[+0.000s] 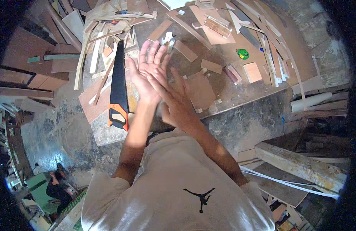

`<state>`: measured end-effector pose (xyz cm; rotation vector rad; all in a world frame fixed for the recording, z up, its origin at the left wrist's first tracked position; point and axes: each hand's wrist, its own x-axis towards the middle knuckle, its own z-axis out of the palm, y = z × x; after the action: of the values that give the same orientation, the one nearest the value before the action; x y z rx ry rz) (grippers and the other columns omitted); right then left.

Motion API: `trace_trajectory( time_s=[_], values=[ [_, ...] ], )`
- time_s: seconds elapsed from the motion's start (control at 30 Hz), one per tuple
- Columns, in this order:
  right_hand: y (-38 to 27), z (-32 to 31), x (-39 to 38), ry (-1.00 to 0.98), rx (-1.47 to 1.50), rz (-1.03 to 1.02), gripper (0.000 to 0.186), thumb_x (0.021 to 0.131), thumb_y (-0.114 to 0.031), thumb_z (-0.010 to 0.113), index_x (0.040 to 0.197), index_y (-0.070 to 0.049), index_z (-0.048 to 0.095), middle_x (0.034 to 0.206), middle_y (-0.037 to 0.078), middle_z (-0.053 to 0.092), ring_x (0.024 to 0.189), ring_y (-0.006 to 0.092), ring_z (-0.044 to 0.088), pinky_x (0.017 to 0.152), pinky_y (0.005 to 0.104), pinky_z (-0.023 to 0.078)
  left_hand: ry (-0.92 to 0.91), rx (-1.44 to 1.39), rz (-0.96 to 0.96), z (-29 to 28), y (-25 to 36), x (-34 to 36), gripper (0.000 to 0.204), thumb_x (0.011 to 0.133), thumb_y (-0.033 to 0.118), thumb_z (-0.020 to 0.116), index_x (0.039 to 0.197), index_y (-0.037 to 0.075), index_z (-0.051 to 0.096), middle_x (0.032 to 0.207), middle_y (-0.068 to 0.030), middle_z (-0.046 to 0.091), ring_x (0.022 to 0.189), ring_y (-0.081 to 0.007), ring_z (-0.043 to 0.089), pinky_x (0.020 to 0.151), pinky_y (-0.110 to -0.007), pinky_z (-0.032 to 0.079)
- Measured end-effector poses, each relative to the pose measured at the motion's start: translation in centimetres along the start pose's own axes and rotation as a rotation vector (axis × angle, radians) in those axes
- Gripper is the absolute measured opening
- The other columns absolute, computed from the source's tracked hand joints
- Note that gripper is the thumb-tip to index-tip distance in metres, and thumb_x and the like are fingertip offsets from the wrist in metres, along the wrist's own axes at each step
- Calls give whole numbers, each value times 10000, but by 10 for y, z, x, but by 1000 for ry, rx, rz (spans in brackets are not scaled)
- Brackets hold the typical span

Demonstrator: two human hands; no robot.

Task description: Assembling small wooden components at a workbench in a workshop.

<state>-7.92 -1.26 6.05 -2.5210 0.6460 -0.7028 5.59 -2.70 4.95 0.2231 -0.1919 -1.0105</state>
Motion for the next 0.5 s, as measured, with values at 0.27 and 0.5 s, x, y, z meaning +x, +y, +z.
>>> trace_trajectory(
  time_s=[0.27,0.5],
  values=[
    [13,16,-14,116,8,44,683,753,12,574,1401,-195,518,1564,100,316,1446,408,239,1121,629,230,-57,-285,-202,-15,3,-2,749,989,628,274,1494,76,304,1524,-160,367,1402,-298,337,1144,-453,270],
    [-1,8,-30,169,634,103,507,810,56,460,1275,-81,607,1391,145,533,1363,333,429,1143,471,300,350,-232,-205,-47,-23,-1,732,1004,598,200,1443,43,385,1496,-165,401,1380,-295,374,1099,-453,327]
  ],
)
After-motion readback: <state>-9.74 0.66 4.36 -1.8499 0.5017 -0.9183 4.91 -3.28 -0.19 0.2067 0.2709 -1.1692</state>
